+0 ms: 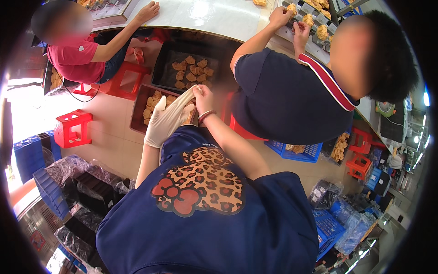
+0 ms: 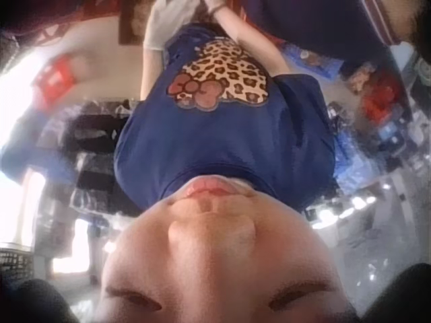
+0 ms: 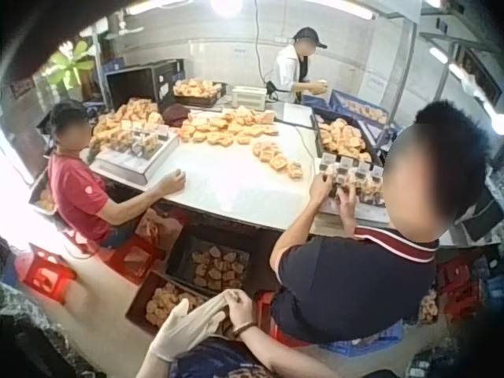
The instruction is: Assemble small plastic toy parts and organize them into bins on a factory workbench.
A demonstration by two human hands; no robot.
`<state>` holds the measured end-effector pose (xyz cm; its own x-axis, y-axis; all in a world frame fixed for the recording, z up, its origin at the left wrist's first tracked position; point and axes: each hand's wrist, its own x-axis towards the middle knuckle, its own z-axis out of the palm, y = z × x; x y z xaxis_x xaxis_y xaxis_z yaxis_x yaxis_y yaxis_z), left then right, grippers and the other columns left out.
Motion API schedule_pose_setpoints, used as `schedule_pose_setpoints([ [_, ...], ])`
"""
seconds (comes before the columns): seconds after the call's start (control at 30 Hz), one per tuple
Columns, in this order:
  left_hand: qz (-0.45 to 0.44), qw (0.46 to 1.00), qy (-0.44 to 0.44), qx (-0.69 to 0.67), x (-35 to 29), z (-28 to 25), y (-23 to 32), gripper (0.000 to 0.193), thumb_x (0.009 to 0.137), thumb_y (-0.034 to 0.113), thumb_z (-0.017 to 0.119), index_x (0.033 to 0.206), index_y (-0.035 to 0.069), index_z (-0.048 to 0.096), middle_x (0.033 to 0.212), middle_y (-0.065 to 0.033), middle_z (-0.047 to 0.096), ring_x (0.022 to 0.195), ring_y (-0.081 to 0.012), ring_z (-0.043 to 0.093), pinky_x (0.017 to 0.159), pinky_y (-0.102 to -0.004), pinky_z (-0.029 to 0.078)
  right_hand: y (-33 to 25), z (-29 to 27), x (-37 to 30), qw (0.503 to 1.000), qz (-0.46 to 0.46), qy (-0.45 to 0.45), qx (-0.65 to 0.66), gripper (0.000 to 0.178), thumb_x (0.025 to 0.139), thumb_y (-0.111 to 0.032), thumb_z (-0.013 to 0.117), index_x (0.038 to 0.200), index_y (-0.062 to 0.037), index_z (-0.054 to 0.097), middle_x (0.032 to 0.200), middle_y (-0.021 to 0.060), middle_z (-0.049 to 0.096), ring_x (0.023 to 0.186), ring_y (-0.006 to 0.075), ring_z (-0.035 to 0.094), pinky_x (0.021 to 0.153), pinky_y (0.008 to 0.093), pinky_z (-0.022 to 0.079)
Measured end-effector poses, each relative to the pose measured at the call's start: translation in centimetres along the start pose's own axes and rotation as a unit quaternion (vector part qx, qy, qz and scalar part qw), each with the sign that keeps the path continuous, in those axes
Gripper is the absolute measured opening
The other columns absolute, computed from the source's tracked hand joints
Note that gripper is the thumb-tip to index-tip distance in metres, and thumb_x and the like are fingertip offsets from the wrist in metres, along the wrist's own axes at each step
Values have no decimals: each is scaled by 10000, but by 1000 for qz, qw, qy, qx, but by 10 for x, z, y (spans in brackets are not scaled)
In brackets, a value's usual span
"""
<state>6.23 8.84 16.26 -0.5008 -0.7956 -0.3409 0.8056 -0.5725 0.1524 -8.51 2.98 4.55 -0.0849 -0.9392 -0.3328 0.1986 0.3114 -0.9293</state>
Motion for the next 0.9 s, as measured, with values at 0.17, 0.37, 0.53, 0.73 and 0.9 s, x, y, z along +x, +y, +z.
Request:
schedule_pose_setpoints([
  [0.17, 3, 996, -54, -71, 2, 5, -2, 837, 957, 577, 417, 1471, -61, 244, 1340, -203, 495, 979, -233, 550, 913, -306, 454, -12, 1, -4, 997, -20, 56, 45, 150, 928, -173, 621, 950, -27, 643, 817, 3, 639, 744, 82, 572, 685, 234, 461],
  [0.37, -56, 996, -13, -62, -11, -17, 16, 857, 952, 621, 318, 1483, -46, 222, 1343, -229, 486, 1047, -278, 566, 939, -358, 448, -15, 3, 2, 994, -21, 83, 61, 148, 926, -182, 625, 934, -35, 644, 784, -12, 612, 718, 76, 543, 664, 236, 447],
  [0.53, 4, 999, 16, -40, -4, 38, 12, 835, 962, 623, 223, 1455, -48, 277, 1403, -195, 425, 1210, -351, 452, 1050, -418, 349, -5, 15, -11, 997, -57, -42, -26, 190, 915, -237, 648, 918, -47, 638, 740, -41, 570, 672, 52, 493, 599, 231, 421],
  [0.73, 41, 946, -121, -298, 15, -4, 6, 546, 961, 473, 393, 1355, 99, 453, 1374, -175, 443, 1213, -346, 424, 1097, -476, 264, -5, 0, -24, 969, -116, 87, -201, 546, 775, -326, 773, 1163, -8, 558, 1060, 152, 536, 965, 247, 536, 862, 361, 465],
  [0.9, -32, 728, -130, -673, 54, -120, -9, 392, 894, 403, 471, 1220, 205, 560, 1359, -51, 445, 1108, -251, 470, 932, -441, 367, -56, 26, -66, 920, -223, -204, -247, 306, 763, -286, 741, 869, -59, 567, 786, 85, 555, 733, 243, 555, 673, 366, 456],
])
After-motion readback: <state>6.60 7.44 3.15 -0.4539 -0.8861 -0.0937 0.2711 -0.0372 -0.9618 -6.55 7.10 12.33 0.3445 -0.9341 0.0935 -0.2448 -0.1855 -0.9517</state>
